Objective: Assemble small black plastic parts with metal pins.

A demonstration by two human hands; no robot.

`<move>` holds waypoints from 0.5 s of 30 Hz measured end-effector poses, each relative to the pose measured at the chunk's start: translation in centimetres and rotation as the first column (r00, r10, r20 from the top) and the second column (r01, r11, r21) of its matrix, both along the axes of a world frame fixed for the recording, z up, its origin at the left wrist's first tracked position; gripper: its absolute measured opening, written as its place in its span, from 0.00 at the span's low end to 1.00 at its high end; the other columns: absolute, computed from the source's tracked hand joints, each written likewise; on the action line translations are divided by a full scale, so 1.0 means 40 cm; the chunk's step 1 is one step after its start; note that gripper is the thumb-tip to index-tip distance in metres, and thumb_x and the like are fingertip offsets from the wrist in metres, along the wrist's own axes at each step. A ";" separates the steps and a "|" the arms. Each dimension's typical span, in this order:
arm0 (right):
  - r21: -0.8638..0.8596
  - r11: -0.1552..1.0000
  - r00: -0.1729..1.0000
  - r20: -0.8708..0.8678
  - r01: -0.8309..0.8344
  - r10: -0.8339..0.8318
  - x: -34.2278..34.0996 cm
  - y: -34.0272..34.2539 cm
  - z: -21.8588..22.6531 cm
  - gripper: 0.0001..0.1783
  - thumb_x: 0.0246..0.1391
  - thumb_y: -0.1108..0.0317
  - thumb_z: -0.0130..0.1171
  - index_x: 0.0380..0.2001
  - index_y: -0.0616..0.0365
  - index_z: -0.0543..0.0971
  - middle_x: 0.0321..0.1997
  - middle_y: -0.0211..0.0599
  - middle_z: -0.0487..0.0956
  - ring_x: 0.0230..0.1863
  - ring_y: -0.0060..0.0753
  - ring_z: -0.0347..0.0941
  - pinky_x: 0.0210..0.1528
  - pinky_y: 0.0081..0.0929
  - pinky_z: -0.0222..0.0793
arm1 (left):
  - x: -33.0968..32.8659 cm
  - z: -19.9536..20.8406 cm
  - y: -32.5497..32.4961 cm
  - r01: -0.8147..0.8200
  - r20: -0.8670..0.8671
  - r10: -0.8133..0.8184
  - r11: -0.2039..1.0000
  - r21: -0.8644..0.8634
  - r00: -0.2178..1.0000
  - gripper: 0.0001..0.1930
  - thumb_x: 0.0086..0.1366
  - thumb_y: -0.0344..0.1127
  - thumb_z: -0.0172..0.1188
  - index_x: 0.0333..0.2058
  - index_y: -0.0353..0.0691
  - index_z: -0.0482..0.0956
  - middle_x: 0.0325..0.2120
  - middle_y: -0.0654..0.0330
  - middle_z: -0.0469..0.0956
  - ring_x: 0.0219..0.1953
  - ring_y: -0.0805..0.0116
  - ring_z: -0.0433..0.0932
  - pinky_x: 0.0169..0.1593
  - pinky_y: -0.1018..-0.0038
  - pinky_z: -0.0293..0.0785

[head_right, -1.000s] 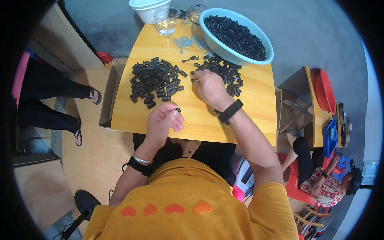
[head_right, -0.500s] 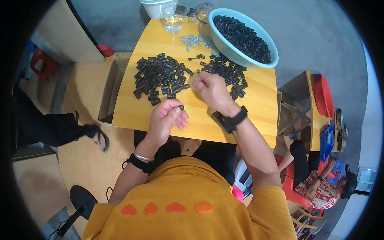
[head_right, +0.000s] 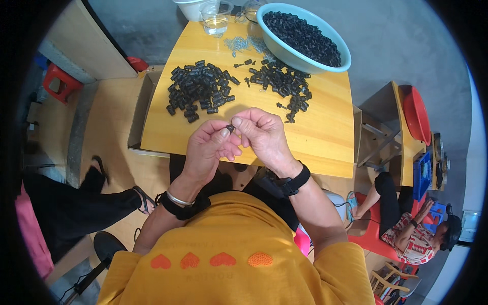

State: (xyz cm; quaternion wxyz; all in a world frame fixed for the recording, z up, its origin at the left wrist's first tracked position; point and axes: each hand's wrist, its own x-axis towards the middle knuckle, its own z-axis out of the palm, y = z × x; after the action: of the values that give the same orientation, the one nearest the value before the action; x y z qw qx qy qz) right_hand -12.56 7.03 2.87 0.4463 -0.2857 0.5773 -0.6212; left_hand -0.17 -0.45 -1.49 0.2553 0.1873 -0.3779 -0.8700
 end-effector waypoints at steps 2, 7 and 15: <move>-0.019 1.000 1.000 -0.022 0.011 -0.011 0.002 0.006 -0.001 0.07 0.54 0.69 0.55 0.30 0.62 0.76 0.21 0.26 0.73 0.18 0.13 0.63 0.20 0.10 0.58 | -0.001 0.003 0.008 -0.014 0.001 0.014 1.000 0.004 1.000 0.09 0.63 0.33 0.51 0.39 0.34 0.69 0.26 0.55 0.77 0.22 0.72 0.77 0.24 0.82 0.72; -0.025 0.991 0.990 -0.051 0.128 -0.129 0.021 0.017 -0.019 0.07 0.55 0.69 0.54 0.29 0.63 0.74 0.16 0.27 0.70 0.16 0.14 0.63 0.18 0.13 0.60 | -0.009 0.020 0.027 -0.001 0.040 0.001 1.000 -0.004 0.999 0.08 0.63 0.31 0.50 0.38 0.34 0.69 0.23 0.57 0.75 0.19 0.75 0.74 0.21 0.85 0.67; -0.142 0.966 0.977 0.007 0.214 -0.215 0.069 0.023 -0.046 0.07 0.56 0.71 0.51 0.27 0.64 0.71 0.13 0.31 0.68 0.10 0.19 0.61 0.13 0.20 0.62 | -0.011 0.030 0.031 0.037 0.060 -0.040 0.998 0.041 0.997 0.08 0.64 0.33 0.50 0.37 0.34 0.69 0.21 0.58 0.75 0.18 0.75 0.73 0.19 0.85 0.66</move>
State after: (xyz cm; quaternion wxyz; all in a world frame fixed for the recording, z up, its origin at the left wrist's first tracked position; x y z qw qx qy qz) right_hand -9.81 7.97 1.04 0.3525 -0.2554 0.5611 -0.7041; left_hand -0.60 0.80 -0.29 0.2231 0.2115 -0.3717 -0.8760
